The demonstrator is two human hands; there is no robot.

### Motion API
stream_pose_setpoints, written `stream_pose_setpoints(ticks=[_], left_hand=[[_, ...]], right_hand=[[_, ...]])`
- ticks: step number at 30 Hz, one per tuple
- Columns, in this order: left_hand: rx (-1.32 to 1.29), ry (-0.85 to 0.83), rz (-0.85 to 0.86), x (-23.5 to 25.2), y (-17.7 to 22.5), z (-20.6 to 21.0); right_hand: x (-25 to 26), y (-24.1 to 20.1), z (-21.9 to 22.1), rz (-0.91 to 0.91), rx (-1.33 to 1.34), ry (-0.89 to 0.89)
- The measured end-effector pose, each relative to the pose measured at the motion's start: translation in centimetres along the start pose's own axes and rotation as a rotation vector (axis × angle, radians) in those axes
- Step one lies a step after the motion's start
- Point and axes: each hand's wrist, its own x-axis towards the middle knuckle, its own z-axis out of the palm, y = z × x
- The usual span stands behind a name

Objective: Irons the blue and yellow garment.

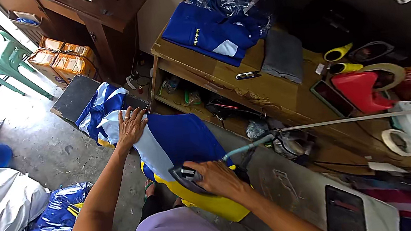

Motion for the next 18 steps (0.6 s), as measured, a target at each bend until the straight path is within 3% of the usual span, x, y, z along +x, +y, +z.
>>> stream_pose_setpoints(ticks=[4,7,11,15,18], left_hand=[[-0.020,-0.011,-0.059,1.3,2.2,-1.0],[-0.066,-0.025,0.111,2.7,4.5,-0.6],[-0.069,-0.252,0.181,3.9,4.6,-0.7],[-0.007,-0.233,0.192,4.0,3.1,-0.2],[0.027,-0.193,0.184,3.8,3.3,0.1]], right_hand=[[-4.4,2.8,1.4,0.312,0.230,0.185],[-5.1,4.8,1.6,0.482,0.409,0.390],[-1.0,4.8,-0.1,0.493,0.421,0.456],[5.7,3.2,-4.9,0.455,0.388,0.392],[10.6,3.0,-7.4,0.382,0.363,0.450]])
